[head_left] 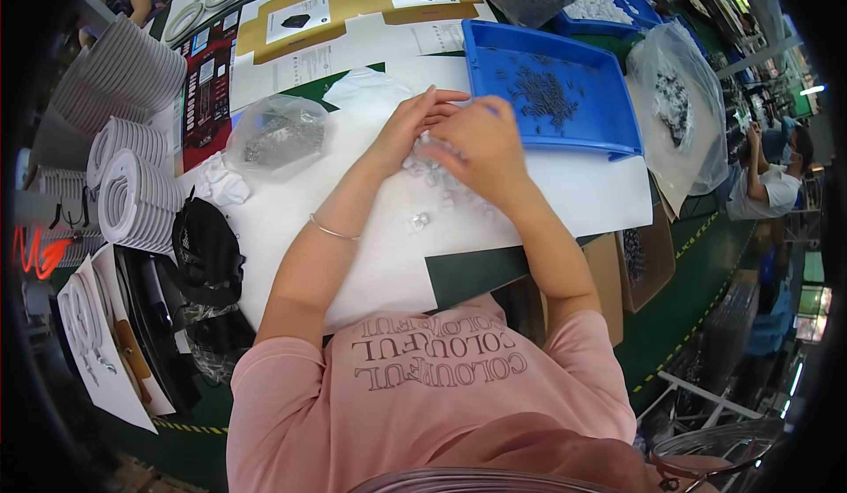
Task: Assembling small electronic components by manually inserting pins into plastic housings at a factory workbench.
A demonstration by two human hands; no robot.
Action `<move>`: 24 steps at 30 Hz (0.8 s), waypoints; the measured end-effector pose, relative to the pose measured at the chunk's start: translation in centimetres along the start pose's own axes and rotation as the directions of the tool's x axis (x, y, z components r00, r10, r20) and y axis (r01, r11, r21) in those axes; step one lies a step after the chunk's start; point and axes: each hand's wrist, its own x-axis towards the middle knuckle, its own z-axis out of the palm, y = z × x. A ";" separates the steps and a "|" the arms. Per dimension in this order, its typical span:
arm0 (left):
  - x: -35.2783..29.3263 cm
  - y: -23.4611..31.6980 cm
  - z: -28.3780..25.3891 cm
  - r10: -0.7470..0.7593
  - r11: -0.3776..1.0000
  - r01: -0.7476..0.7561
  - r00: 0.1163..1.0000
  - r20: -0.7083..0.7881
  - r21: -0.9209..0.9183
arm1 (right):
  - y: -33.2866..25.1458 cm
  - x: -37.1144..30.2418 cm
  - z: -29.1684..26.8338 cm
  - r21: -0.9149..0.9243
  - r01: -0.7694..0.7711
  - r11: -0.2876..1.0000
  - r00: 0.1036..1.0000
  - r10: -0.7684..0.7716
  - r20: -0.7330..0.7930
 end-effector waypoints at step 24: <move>2.9 1.8 1.0 -0.198 0.974 0.207 0.975 -0.099 0.088 | 8.6 -2.9 -5.4 -0.099 -0.698 0.709 0.712 0.702 0.004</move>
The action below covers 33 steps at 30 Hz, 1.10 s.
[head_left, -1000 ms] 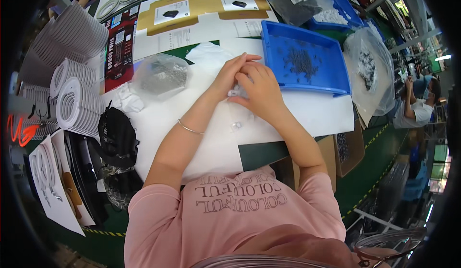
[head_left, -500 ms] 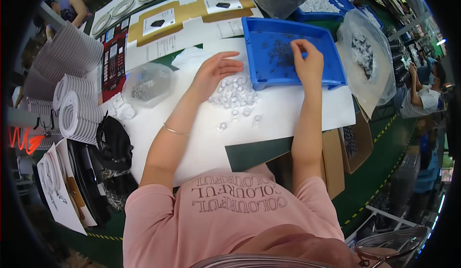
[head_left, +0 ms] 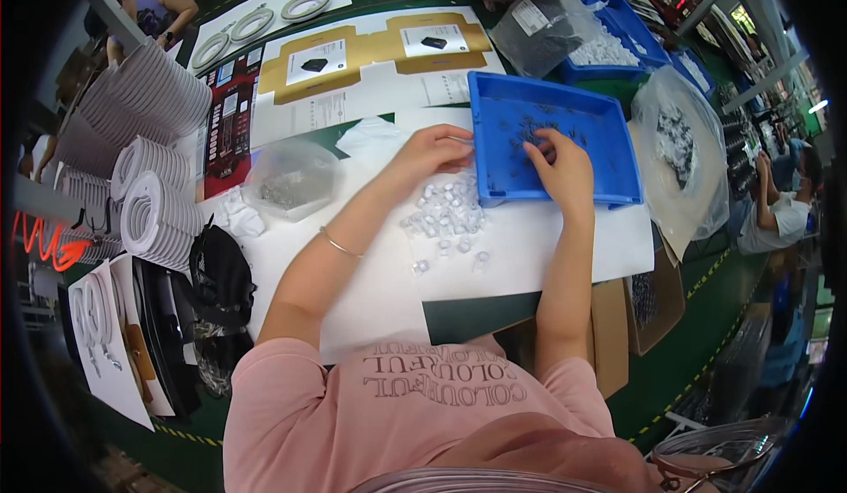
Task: Assembling small electronic components by manually inserting pins into plastic housings at a factory workbench.
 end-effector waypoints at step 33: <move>2.0 -5.9 -1.3 0.297 0.940 -0.278 0.952 0.073 -0.198 | -9.2 36.1 24.2 -0.465 0.393 0.793 0.870 -0.158 0.467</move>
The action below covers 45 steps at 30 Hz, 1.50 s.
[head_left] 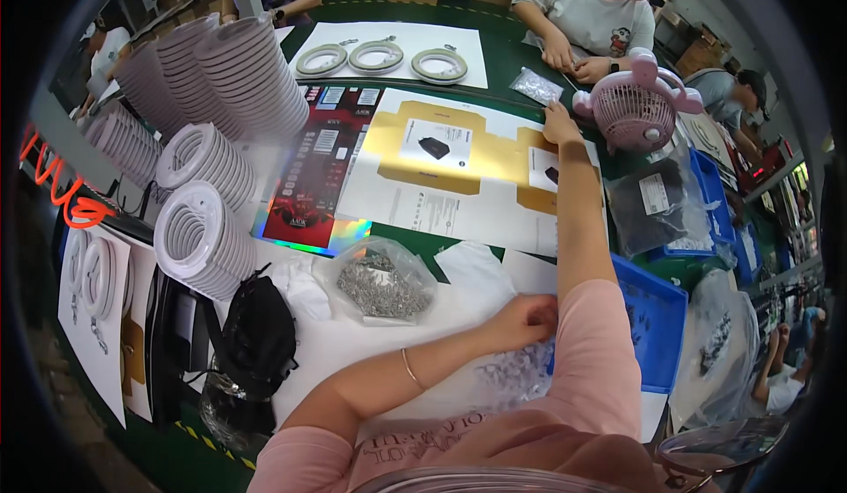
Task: Assembling small electronic components by manually inserting pins into plastic housings at a factory workbench.
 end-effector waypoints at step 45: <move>-1.4 12.6 -1.2 -0.004 0.999 0.010 0.989 -0.147 0.039 | 0.1 -38.5 -10.0 0.990 0.113 0.088 0.973 -0.209 -0.092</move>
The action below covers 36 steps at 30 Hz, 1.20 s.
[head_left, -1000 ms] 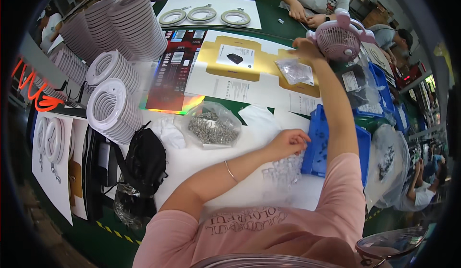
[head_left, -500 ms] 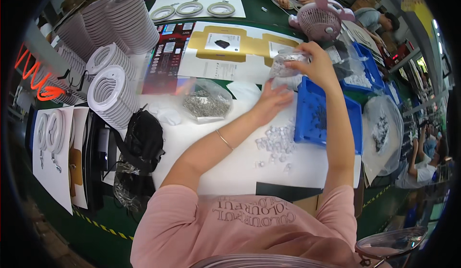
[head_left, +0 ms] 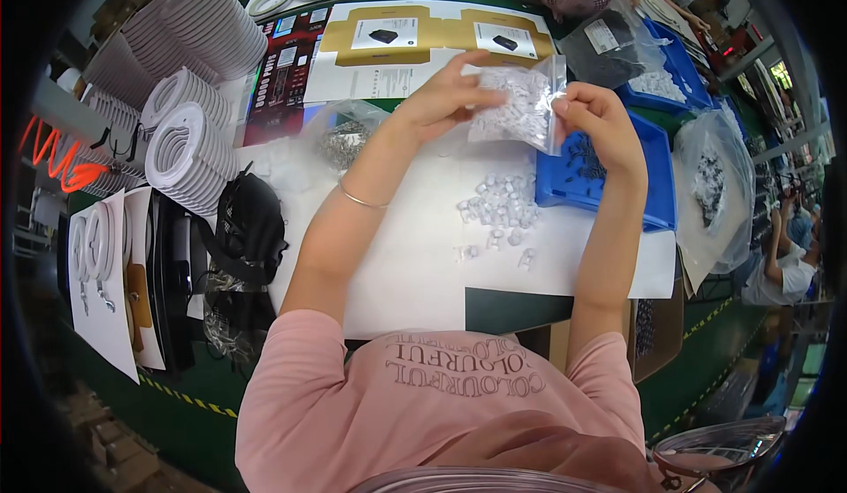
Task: Assembling small electronic components by manually inserting pins into plastic housings at a factory workbench.
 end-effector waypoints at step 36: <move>-0.8 0.7 1.5 0.138 0.381 -0.054 0.990 0.001 0.923 | 2.8 2.7 5.1 -0.431 -0.132 0.892 0.977 0.045 -0.206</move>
